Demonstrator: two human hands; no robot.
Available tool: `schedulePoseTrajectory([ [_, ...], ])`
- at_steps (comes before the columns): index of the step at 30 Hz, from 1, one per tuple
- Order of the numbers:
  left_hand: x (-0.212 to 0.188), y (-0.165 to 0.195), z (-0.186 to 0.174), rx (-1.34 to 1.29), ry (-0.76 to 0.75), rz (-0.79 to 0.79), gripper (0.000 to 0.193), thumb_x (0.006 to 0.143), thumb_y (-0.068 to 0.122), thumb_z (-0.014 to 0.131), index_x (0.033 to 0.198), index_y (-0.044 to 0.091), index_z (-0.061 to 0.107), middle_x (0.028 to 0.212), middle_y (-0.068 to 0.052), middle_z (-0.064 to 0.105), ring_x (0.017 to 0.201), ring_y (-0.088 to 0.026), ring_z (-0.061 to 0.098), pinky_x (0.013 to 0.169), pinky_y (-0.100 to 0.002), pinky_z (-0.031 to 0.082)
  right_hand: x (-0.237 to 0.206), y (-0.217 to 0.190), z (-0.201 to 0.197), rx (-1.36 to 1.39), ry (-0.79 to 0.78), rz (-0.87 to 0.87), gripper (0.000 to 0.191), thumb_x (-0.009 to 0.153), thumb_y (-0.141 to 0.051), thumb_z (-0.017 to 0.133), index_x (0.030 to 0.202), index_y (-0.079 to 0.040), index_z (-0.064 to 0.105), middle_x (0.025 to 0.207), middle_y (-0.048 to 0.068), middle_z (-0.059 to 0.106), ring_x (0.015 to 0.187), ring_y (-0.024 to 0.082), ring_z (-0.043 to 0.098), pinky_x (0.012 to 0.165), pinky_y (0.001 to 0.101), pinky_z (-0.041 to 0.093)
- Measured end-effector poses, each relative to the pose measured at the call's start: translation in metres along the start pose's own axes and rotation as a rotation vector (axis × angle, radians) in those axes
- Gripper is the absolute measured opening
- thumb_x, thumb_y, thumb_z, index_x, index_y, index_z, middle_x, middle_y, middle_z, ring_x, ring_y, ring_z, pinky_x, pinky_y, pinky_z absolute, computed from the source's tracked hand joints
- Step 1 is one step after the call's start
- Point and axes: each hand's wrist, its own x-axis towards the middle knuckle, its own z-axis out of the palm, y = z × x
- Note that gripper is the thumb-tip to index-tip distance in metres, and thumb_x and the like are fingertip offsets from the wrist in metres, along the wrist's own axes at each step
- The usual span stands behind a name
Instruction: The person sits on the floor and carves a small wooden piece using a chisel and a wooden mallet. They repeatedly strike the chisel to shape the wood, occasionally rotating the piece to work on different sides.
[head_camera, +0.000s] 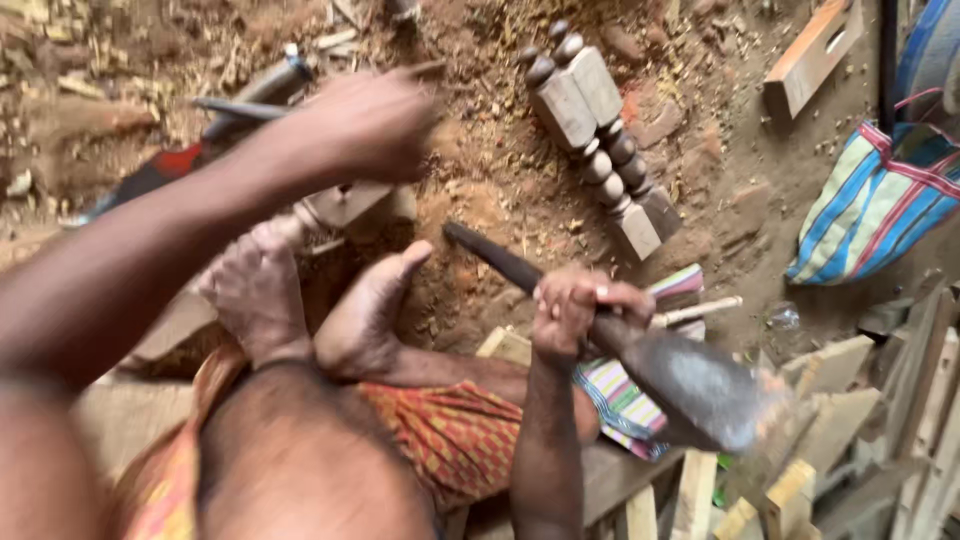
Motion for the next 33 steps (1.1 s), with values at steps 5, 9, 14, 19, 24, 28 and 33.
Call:
schedulePoseTrajectory([
  [5,-0.037,-0.067,0.037,-0.002,-0.04,-0.09,0.018,0.097,0.02,0.066,0.112,0.009,0.063,0.074,-0.007,0.066,0.053,-0.012,0.057,0.036,-0.027,0.047,-0.006,0.002,-0.005,0.043,0.015,-0.067,0.029,0.105,-0.009,0.067,0.115,-0.012,0.04,0.069,0.003,0.046,0.045,0.011,0.042,0.042,0.028,0.043],
  [9,-0.043,-0.07,0.033,-0.085,0.434,-0.107,0.025,0.108,0.036,0.064,0.107,0.011,0.066,0.076,-0.004,0.063,0.057,-0.011,0.054,0.046,-0.029,0.044,-0.004,-0.003,0.001,0.015,0.015,-0.074,0.029,0.106,-0.009,0.067,0.116,-0.013,0.04,0.069,0.004,0.047,0.045,0.013,0.044,0.043,0.0296,0.044],
  [14,-0.049,-0.058,0.031,0.13,0.002,0.024,0.017,0.091,0.026,0.068,0.089,0.011,0.06,0.072,-0.004,0.062,0.054,-0.014,0.054,0.042,-0.031,0.047,-0.001,-0.007,0.003,0.029,0.011,-0.089,0.027,0.106,-0.009,0.065,0.117,-0.013,0.04,0.068,0.002,0.044,0.045,0.011,0.042,0.042,0.028,0.043],
  [19,-0.054,-0.065,0.031,-0.002,0.368,-0.05,0.026,0.109,0.013,0.046,0.09,0.011,0.064,0.075,-0.006,0.064,0.059,-0.01,0.056,0.045,-0.028,0.049,-0.005,-0.005,0.001,0.013,0.058,-0.098,0.022,0.109,-0.008,0.06,0.116,-0.012,0.04,0.067,0.0,0.041,0.044,0.01,0.04,0.042,0.028,0.042],
  [24,-0.062,-0.072,0.021,-0.06,-0.029,-0.233,0.028,0.104,0.039,0.062,0.109,0.013,0.068,0.082,-0.009,0.071,0.062,-0.016,0.065,0.048,-0.035,0.056,-0.007,-0.007,0.003,0.011,0.074,-0.082,0.02,0.11,-0.009,0.058,0.116,-0.012,0.039,0.066,0.001,0.04,0.044,0.01,0.04,0.041,0.028,0.041],
  [28,-0.058,-0.059,0.031,-0.169,-0.061,-0.259,0.03,0.093,0.034,0.074,0.118,0.018,0.068,0.088,-0.008,0.073,0.07,-0.016,0.069,0.056,-0.035,0.062,-0.008,-0.008,0.006,0.003,0.03,-0.104,0.022,0.109,-0.009,0.06,0.116,-0.013,0.039,0.066,0.0,0.04,0.044,0.01,0.039,0.041,0.0277,0.041],
  [33,-0.058,-0.059,0.043,-0.175,-0.037,-0.24,0.029,0.093,0.022,0.073,0.121,0.016,0.071,0.094,-0.01,0.076,0.077,-0.021,0.075,0.066,-0.038,0.066,-0.016,-0.007,0.009,-0.015,0.048,-0.081,0.026,0.107,-0.011,0.064,0.116,-0.012,0.039,0.068,0.002,0.043,0.05,0.012,0.041,0.042,0.028,0.042],
])
